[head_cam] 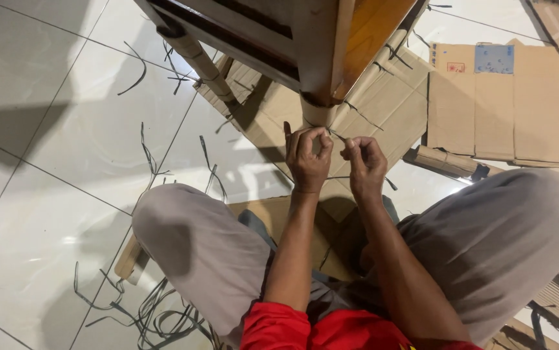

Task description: Wrapping a wooden chair leg with cardboard and securing it with plastic ties for protection.

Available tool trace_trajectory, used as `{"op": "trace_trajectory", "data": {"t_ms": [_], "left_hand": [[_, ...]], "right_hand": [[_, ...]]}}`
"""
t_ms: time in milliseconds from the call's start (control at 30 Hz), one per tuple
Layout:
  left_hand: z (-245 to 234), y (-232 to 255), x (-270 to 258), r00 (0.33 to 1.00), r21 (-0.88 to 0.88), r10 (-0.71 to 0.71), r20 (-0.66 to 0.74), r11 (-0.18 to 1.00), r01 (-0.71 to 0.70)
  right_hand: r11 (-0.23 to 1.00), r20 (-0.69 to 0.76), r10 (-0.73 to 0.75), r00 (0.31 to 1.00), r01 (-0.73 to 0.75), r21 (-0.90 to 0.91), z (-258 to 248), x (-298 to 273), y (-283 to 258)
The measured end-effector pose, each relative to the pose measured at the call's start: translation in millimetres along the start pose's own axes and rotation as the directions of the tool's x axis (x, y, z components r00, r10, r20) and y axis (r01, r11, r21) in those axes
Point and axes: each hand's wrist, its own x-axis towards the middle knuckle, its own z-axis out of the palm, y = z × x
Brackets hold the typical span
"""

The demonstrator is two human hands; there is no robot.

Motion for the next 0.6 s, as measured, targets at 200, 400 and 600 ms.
{"op": "trace_trajectory", "data": {"t_ms": [200, 400, 600], "left_hand": [[-3, 0, -9, 0.99, -0.107, -0.14, 0.008, 0.984, 0.14], [-9, -20, -34, 0.88, -0.142, -0.474, 0.001, 0.871, 0.469], [2, -55, -85, 0.417, 0.122, -0.904, 0.089, 0.426, 0.897]], "right_hand": [[0.984, -0.216, 0.165, 0.962, -0.147, 0.096, -15, 4, 41], [0.919, -0.422, 0.388, 0.819, -0.309, 0.244, -43, 3, 96], [0.551, -0.23, 0.446, 0.865, -0.468, -0.691, -78, -16, 210]]}}
